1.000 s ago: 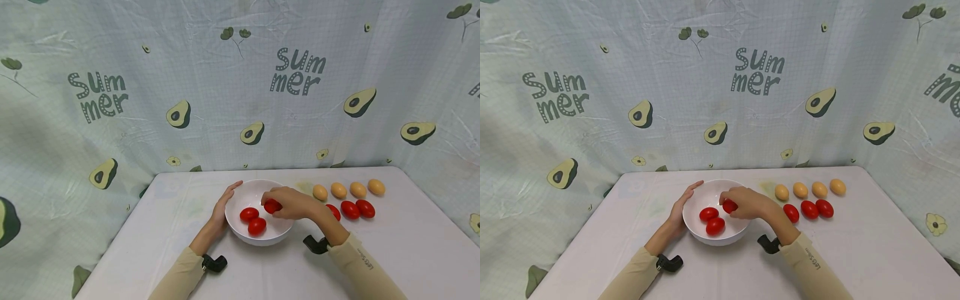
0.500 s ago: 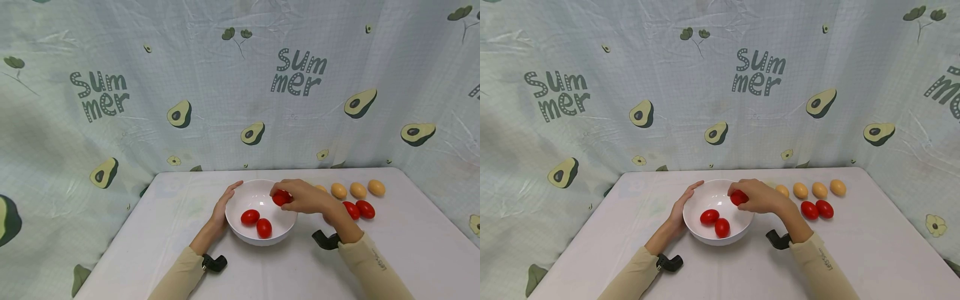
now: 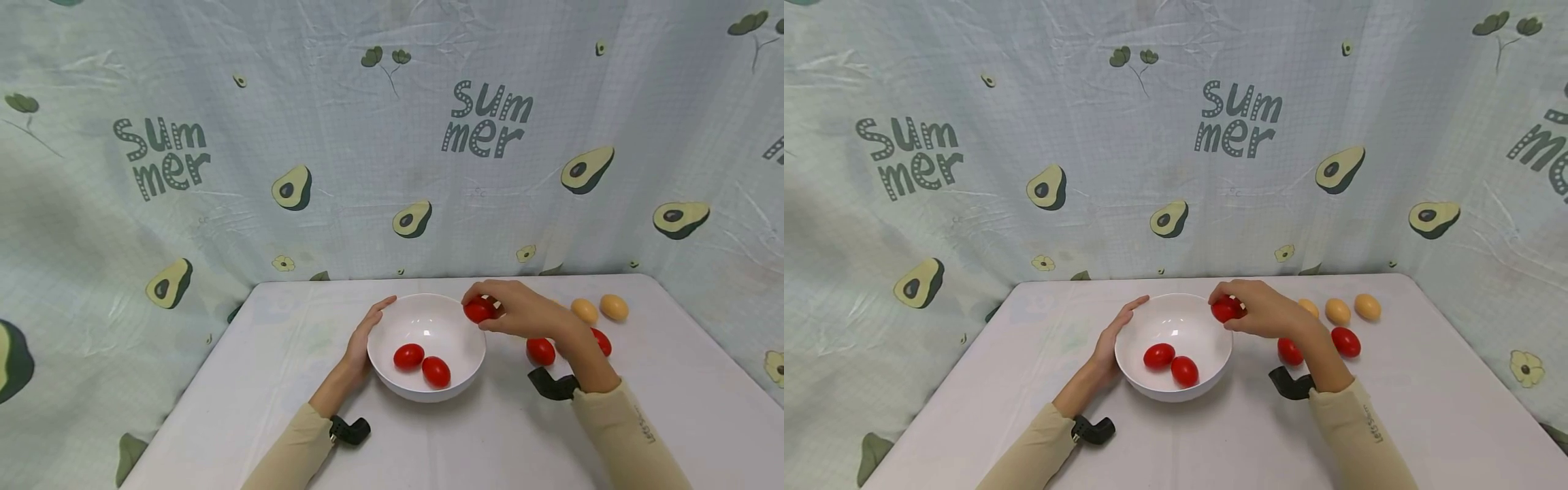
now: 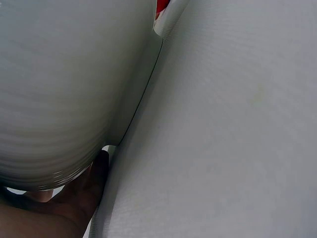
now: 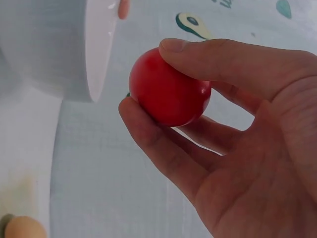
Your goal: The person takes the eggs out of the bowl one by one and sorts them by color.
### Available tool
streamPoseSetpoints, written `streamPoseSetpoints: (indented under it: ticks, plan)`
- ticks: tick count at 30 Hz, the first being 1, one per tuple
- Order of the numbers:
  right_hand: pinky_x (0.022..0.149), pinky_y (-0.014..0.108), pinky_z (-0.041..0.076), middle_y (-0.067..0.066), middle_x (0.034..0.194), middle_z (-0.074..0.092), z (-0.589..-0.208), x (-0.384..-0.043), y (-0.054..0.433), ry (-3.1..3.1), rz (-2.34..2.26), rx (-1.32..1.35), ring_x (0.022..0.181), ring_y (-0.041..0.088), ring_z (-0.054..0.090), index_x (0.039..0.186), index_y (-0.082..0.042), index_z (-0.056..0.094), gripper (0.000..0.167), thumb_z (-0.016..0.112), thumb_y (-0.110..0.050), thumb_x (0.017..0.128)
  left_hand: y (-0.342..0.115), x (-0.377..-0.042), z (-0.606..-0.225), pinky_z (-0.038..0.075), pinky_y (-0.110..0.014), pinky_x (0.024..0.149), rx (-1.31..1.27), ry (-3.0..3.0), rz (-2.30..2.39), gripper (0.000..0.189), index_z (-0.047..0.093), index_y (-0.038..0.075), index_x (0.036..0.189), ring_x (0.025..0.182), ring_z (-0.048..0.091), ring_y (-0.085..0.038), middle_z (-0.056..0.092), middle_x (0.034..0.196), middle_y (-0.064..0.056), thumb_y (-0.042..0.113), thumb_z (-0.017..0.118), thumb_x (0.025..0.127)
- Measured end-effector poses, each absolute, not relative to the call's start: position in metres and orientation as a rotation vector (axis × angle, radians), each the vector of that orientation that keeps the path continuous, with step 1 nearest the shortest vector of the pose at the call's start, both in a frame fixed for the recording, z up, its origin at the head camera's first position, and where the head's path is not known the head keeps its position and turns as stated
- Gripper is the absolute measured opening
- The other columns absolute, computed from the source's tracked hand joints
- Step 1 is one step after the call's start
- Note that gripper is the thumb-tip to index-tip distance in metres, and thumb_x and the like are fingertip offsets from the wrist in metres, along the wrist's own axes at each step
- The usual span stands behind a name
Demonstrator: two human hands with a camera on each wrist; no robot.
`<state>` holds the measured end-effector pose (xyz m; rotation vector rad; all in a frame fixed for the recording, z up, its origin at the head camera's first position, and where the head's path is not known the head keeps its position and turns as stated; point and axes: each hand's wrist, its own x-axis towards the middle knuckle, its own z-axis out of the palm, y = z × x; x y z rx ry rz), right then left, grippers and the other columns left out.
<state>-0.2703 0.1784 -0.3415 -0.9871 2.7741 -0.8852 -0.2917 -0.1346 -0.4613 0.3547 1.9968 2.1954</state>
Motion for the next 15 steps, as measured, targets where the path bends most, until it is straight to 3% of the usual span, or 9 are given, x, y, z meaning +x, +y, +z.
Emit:
streamPoseSetpoints:
  ticks: [15]
  plan:
    - [0.09, 0.041, 0.063, 0.007, 0.127, 0.065, -0.33, -0.268, 0.225, 2.817, -0.992, -0.728, 0.119, 0.031, 0.06, 0.129, -0.018, 0.062, 0.04, 0.075, -0.015, 0.091, -0.135, -0.292, -0.461, 0.02, -0.049, 0.131, 0.338, 1.998, 2.198, 0.053, 0.04, 0.021, 0.159, 0.157, 0.03, -0.028, 0.027, 0.171, 0.0, 0.034, 0.027, 0.11]
